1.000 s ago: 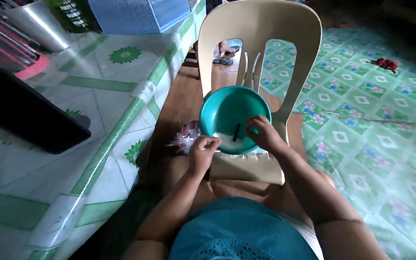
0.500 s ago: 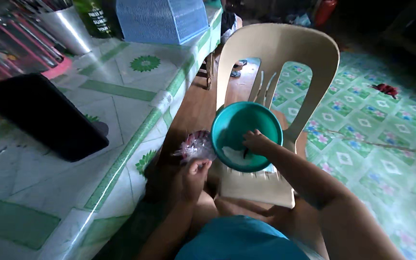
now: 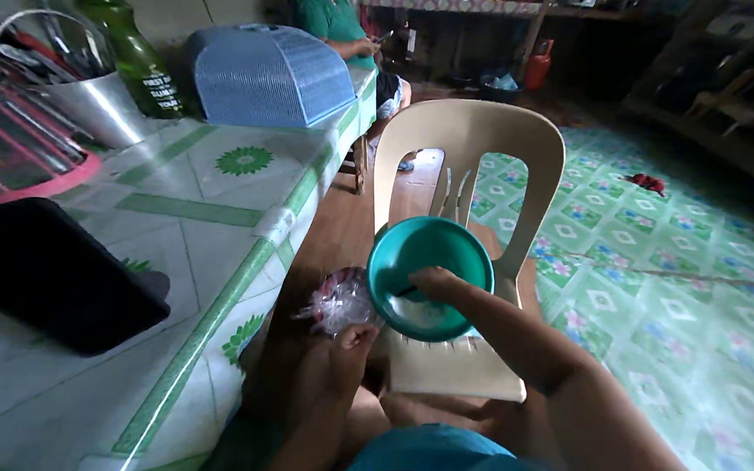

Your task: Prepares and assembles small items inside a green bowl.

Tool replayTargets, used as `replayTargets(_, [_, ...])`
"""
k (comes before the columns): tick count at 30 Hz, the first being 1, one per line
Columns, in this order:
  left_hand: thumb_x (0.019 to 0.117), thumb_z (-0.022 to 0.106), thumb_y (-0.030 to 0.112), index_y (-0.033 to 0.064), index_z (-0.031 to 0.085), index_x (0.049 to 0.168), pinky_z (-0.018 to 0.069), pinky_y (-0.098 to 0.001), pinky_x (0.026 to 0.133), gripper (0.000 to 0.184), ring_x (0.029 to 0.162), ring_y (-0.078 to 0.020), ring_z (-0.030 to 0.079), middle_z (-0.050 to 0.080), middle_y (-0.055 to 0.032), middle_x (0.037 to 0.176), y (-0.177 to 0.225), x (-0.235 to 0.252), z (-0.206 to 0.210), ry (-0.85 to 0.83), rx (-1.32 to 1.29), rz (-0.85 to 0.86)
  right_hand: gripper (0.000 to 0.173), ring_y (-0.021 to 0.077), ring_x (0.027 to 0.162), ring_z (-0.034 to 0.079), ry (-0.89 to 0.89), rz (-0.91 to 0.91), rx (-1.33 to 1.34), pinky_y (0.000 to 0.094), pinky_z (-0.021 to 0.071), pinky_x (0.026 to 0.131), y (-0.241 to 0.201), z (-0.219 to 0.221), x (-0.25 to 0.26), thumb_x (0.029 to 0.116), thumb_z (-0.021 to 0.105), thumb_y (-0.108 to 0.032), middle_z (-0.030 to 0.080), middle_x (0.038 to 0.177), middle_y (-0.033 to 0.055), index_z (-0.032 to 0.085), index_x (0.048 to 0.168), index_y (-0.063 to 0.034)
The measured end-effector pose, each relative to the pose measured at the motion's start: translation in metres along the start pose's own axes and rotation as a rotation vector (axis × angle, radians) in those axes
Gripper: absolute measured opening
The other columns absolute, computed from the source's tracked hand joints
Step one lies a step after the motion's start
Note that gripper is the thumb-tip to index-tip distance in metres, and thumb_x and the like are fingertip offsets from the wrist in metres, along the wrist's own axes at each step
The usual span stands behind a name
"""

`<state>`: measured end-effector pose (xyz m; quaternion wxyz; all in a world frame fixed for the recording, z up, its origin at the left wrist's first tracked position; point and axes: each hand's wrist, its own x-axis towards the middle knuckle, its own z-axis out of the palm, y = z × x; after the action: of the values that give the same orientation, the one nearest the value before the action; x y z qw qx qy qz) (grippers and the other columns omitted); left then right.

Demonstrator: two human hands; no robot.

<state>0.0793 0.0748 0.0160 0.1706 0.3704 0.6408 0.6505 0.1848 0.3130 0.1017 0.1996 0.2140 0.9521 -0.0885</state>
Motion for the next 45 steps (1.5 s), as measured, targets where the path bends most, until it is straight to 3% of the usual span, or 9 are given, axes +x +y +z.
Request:
replayTargets(3, [0.0938, 0.073, 0.012, 0.0019, 0.074, 0.101, 0.0592, -0.0224, 0.080, 0.012, 0.087, -0.0068, 0.069, 0.073, -0.0045, 0.095, 0.003, -0.002, -0.004, -0.041, 0.039, -0.022, 0.035, 0.0431, 0.127, 0.058, -0.039, -0.054, 0.010, 0.0641, 0.0448, 0.106, 0.009, 0.012, -0.006, 0.1018, 0.054, 0.000, 0.063, 0.134, 0.0221, 0.061, 0.136, -0.0037])
replayTargets(5, [0.0937, 0.072, 0.012, 0.0011, 0.074, 0.101, 0.0592, -0.0228, 0.080, 0.013, 0.087, -0.0070, 0.069, 0.073, -0.0048, 0.096, 0.002, -0.001, -0.005, -0.047, 0.046, -0.028, 0.030, 0.0411, 0.115, 0.066, 0.044, -0.100, -0.046, 0.0637, 0.0521, 0.096, 0.022, 0.021, -0.005, 0.0931, 0.065, 0.003, 0.070, 0.120, 0.0186, 0.070, 0.122, -0.0053])
replayTargets(8, [0.0935, 0.073, 0.013, 0.0011, 0.074, 0.100, 0.0600, -0.0234, 0.079, 0.014, 0.086, -0.0078, 0.070, 0.073, -0.0053, 0.095, -0.004, 0.001, -0.004, -0.039, 0.032, -0.022, 0.030, 0.0395, 0.123, 0.061, -0.009, -0.021, -0.003, 0.0603, 0.0490, 0.104, 0.029, 0.002, -0.012, 0.0957, 0.060, 0.004, 0.066, 0.128, 0.0186, 0.068, 0.124, -0.0032])
replayTargets(16, [0.0909, 0.075, 0.009, -0.0004, 0.075, 0.096, 0.0602, -0.0247, 0.083, 0.010, 0.089, -0.0094, 0.071, 0.073, -0.0068, 0.095, -0.013, 0.003, 0.004, -0.023, -0.053, 0.022, 0.030, 0.0405, 0.117, 0.064, 0.037, -0.020, -0.005, 0.0626, 0.0537, 0.095, 0.021, 0.042, -0.016, 0.0929, 0.064, 0.003, 0.066, 0.124, 0.0190, 0.070, 0.120, -0.0074])
replayTargets(23, [0.0947, 0.071, 0.011, 0.0002, 0.069, 0.101, 0.0578, -0.0273, 0.078, 0.012, 0.084, -0.0095, 0.067, 0.072, -0.0053, 0.094, 0.012, 0.021, 0.008, 0.130, -0.239, -0.307, 0.021, 0.0439, 0.112, 0.065, 0.116, 0.171, -0.005, 0.0650, 0.0551, 0.089, 0.029, 0.017, -0.042, 0.0945, 0.064, -0.002, 0.062, 0.131, 0.0202, 0.071, 0.115, -0.0022])
replayTargets(28, [0.0947, 0.073, 0.016, 0.0040, 0.069, 0.109, 0.0552, -0.0373, 0.089, 0.019, 0.097, -0.0164, 0.066, 0.070, -0.0070, 0.105, 0.021, 0.065, 0.023, 0.257, -0.389, -0.333, 0.021, 0.0429, 0.122, 0.060, 0.142, 0.201, -0.022, 0.0649, 0.0497, 0.098, 0.033, 0.016, -0.047, 0.1001, 0.064, -0.017, 0.065, 0.125, 0.0211, 0.073, 0.112, -0.0024])
replayTargets(32, [0.0930, 0.077, 0.023, 0.0076, 0.071, 0.110, 0.0551, -0.0375, 0.080, 0.024, 0.092, -0.0170, 0.064, 0.069, -0.0064, 0.105, 0.029, 0.086, 0.045, 0.210, -0.351, -0.395, 0.024, 0.0437, 0.123, 0.060, 0.134, 0.238, 0.016, 0.0638, 0.0525, 0.096, 0.026, 0.019, -0.051, 0.0920, 0.068, -0.002, 0.065, 0.127, 0.0207, 0.072, 0.115, -0.0036])
replayTargets(38, [0.0926, 0.076, 0.018, 0.0037, 0.074, 0.105, 0.0554, -0.0315, 0.088, 0.019, 0.094, -0.0121, 0.067, 0.072, -0.0063, 0.100, 0.037, 0.107, 0.071, 0.270, -0.160, -0.191, 0.044, 0.0498, 0.124, 0.057, 0.082, 0.285, 0.087, 0.0666, 0.0529, 0.092, 0.006, 0.023, -0.052, 0.0921, 0.062, 0.008, 0.054, 0.141, 0.0260, 0.061, 0.134, -0.0020])
replayTargets(45, [0.0958, 0.074, 0.023, 0.0066, 0.076, 0.107, 0.0554, -0.0284, 0.086, 0.020, 0.094, -0.0111, 0.067, 0.071, -0.0057, 0.101, 0.052, 0.084, 0.072, 0.191, 0.100, 0.171, 0.025, 0.0412, 0.114, 0.065, 0.243, 0.108, 0.248, 0.0608, 0.0543, 0.094, 0.013, 0.063, -0.056, 0.0934, 0.065, 0.001, 0.064, 0.124, 0.0224, 0.069, 0.118, -0.0005])
